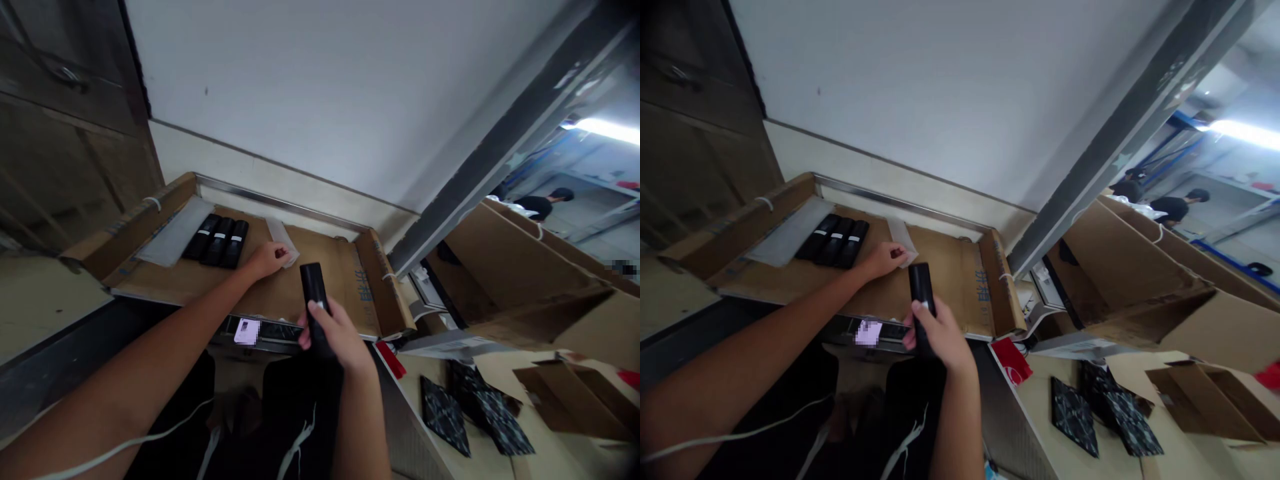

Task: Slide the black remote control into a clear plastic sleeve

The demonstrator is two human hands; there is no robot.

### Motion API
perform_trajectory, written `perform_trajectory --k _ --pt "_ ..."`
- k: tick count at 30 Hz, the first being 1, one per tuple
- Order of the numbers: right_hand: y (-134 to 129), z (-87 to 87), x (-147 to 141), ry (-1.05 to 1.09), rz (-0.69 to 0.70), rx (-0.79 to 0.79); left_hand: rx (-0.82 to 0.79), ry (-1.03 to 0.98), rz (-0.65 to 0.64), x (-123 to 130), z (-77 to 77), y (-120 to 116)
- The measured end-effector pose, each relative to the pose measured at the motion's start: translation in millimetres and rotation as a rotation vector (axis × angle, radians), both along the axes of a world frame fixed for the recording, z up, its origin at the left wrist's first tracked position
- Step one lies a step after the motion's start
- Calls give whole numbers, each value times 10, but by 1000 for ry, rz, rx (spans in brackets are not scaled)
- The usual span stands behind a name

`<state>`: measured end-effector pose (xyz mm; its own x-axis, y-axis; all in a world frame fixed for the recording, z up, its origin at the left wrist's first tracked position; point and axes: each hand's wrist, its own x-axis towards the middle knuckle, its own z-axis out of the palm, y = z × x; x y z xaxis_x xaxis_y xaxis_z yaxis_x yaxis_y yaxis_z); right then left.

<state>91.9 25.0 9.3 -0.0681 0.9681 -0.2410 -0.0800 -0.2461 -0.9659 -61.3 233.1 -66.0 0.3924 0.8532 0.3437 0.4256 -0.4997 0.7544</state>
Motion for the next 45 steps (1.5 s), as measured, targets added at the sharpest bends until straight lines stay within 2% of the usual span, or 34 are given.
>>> perform_trajectory --k 3,5,8,11,19,26,35,40,45 --pt "513 21 80 -163 -4 13 -28 -38 -11 -9 16 -12" --pt "762 -100 85 -214 23 18 -26 -57 -13 -13 22 -13" --pt "930 -332 51 -246 2 44 -13 -60 -8 -9 5 7" --pt "936 -462 24 -284 -49 61 -1 -75 -9 1 -21 35" --pt "922 -519 84 -373 -64 162 -25 -136 48 -15 64 16" --pt "907 -511 53 -423 -45 196 -18 -151 91 -43 112 -5" --pt "921 -468 68 -479 50 132 -37 -171 112 -52 133 -14" --pt "983 -492 59 -532 -32 150 -21 -143 95 -54 128 -48" --pt "1062 -505 43 -794 -139 336 79 -69 106 -31 81 -34"
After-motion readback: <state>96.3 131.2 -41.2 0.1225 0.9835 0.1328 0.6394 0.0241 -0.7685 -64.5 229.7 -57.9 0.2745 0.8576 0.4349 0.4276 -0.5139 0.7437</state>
